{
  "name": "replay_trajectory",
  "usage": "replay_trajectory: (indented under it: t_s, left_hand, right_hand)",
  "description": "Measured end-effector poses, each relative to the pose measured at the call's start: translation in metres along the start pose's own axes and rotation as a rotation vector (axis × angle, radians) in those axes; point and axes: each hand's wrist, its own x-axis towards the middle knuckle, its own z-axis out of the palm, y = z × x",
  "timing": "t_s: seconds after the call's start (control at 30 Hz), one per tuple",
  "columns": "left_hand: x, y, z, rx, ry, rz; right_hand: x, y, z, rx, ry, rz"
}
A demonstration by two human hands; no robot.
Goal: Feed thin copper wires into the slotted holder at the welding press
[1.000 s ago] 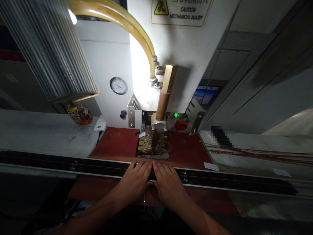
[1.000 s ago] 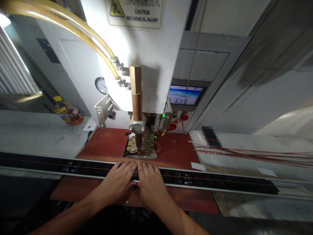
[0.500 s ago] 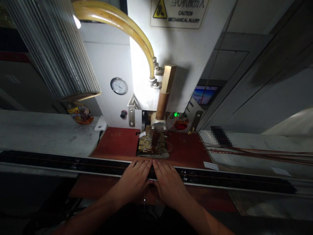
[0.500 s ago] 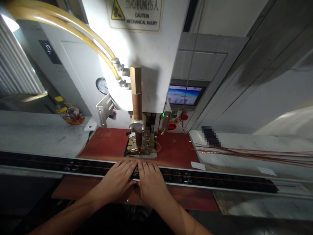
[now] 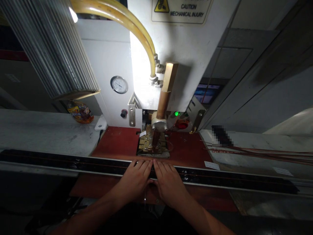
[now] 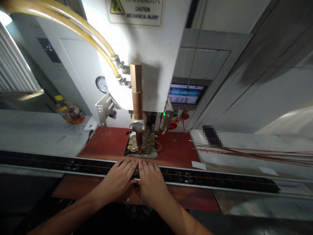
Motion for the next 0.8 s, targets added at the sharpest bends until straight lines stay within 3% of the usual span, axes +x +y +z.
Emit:
replay_trajectory:
  t_s: [0.33, 0.8]
  left_hand:
    - [-0.003, -0.008, 0.000, 0.018, 0.018, 0.067]
    - [-0.010, -0.017, -0.004, 0.008, 0.005, 0.010]
  right_hand:
    - [-0.001, 0.007, -0.007, 0.061, -0.042, -0.029]
    - [-0.005, 0.021, -0.017, 0.111, -0.083, 0.001]
